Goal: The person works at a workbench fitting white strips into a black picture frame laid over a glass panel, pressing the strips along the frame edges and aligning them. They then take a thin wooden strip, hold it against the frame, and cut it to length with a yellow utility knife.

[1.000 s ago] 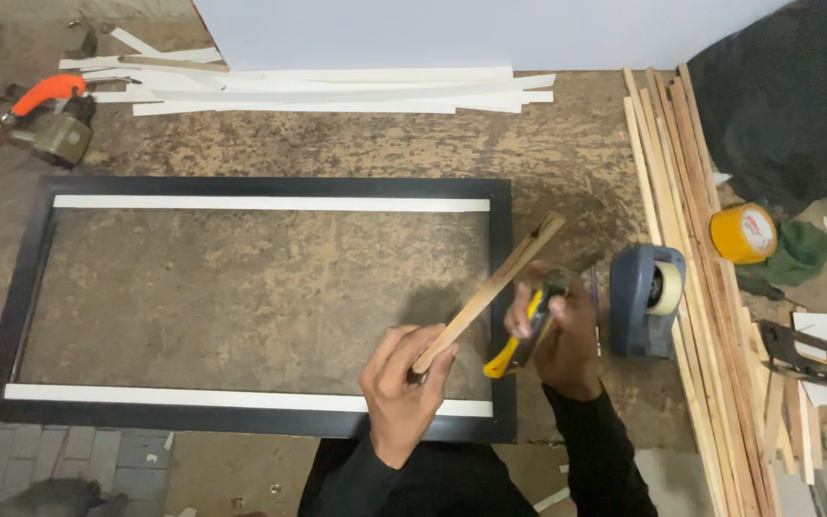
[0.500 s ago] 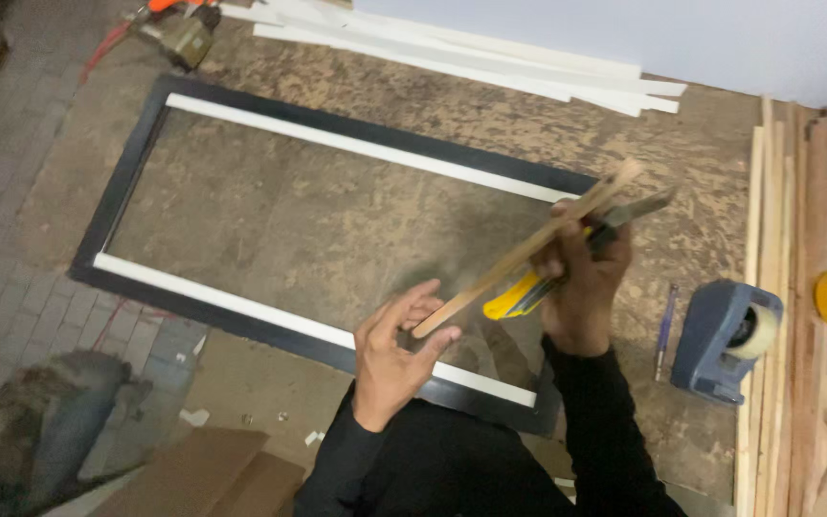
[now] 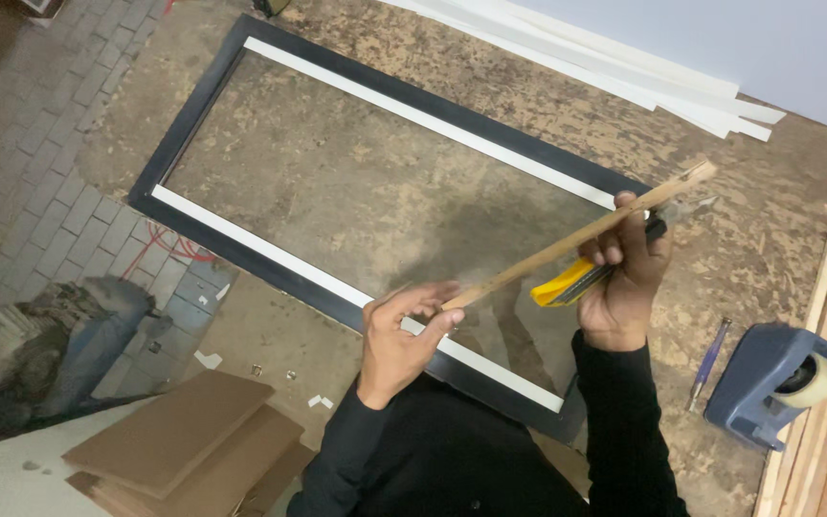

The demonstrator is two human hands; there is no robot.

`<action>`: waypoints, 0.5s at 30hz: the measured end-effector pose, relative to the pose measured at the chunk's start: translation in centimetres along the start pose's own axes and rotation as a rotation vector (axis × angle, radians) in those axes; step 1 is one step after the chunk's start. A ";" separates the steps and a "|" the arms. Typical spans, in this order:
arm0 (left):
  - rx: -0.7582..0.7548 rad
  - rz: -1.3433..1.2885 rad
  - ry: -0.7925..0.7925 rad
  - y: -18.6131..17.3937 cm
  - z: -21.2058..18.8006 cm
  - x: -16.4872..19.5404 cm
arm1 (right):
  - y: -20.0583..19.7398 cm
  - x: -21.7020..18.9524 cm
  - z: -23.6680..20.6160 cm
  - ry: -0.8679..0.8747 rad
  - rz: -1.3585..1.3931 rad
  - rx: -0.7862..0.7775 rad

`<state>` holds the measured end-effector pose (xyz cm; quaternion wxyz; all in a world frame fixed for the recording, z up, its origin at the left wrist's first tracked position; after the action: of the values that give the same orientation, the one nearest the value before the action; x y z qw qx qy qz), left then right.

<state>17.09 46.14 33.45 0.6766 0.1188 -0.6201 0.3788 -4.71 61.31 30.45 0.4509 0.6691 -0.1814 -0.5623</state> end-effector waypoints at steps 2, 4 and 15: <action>0.050 0.006 -0.011 -0.2 0.4 0.1 | 0.9 0.2 -0.3 -0.112 -0.299 0.062; 0.109 -0.019 -0.054 -0.7 1.1 0.4 | 2.0 0.3 -1.3 -0.293 -0.753 0.185; 0.051 0.055 0.247 -1.1 4.2 5.2 | 3.3 4.3 -5.8 -0.049 -1.201 -0.593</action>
<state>14.39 44.60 39.51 0.7340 0.0715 -0.5254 0.4244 2.75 58.68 30.32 0.2203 0.4888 0.3743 -0.7566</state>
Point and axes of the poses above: each hand's wrist, its own z-axis towards the middle knuckle, its own y-axis out of the palm, x = y × z, the point moved 2 cm from there along z, towards the middle knuckle, and after that the axes turned 4 degrees about z, right-handed, at the moved point
